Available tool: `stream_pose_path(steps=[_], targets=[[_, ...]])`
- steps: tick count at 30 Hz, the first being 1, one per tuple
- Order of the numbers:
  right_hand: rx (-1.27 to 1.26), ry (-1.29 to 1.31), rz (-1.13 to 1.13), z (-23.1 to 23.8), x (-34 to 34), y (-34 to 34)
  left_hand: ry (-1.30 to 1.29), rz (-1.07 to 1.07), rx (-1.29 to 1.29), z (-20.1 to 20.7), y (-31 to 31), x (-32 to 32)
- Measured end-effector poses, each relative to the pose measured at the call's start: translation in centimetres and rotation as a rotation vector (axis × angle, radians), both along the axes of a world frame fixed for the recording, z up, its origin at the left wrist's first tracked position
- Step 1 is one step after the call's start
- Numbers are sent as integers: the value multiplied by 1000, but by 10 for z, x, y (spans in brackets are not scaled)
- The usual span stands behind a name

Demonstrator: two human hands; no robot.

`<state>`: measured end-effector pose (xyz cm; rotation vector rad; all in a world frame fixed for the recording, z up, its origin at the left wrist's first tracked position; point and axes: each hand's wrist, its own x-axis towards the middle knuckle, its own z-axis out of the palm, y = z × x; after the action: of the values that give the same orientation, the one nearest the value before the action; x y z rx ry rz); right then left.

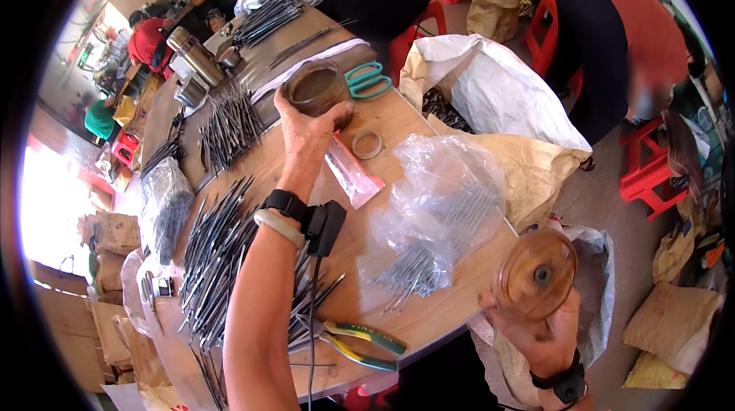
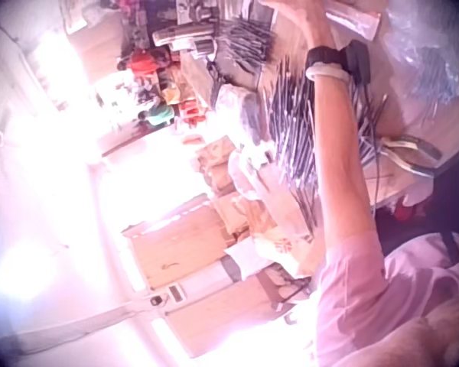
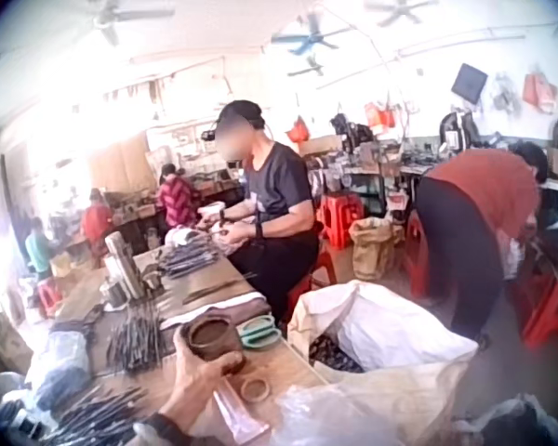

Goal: The person holds metal wires and strips together, using pliers to secure them with a thinner wire. They repeat this process with several components and then gather a bundle of the assembled items and place them in a container.

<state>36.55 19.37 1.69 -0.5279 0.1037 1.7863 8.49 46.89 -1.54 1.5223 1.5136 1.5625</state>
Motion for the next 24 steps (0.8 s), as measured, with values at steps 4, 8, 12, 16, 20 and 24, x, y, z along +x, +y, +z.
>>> stream_pose_path(steps=[4,8,12,16,20,24], targets=[[-65,-222,76,-6,3,-17,-36,70,-7,-4,6,1],[-163,-143,56,-18,9,-27,-77,94,52,4,0,14],[-114,-36,58,-20,16,-31,-130,-8,165,24,-1,13],[-104,-36,57,-12,19,-36,-147,-64,113,62,-38,21],[70,89,48,-13,21,-47,-136,-221,45,94,-102,32],[-7,-6,37,-1,14,-66,-146,-340,-111,120,-185,35]])
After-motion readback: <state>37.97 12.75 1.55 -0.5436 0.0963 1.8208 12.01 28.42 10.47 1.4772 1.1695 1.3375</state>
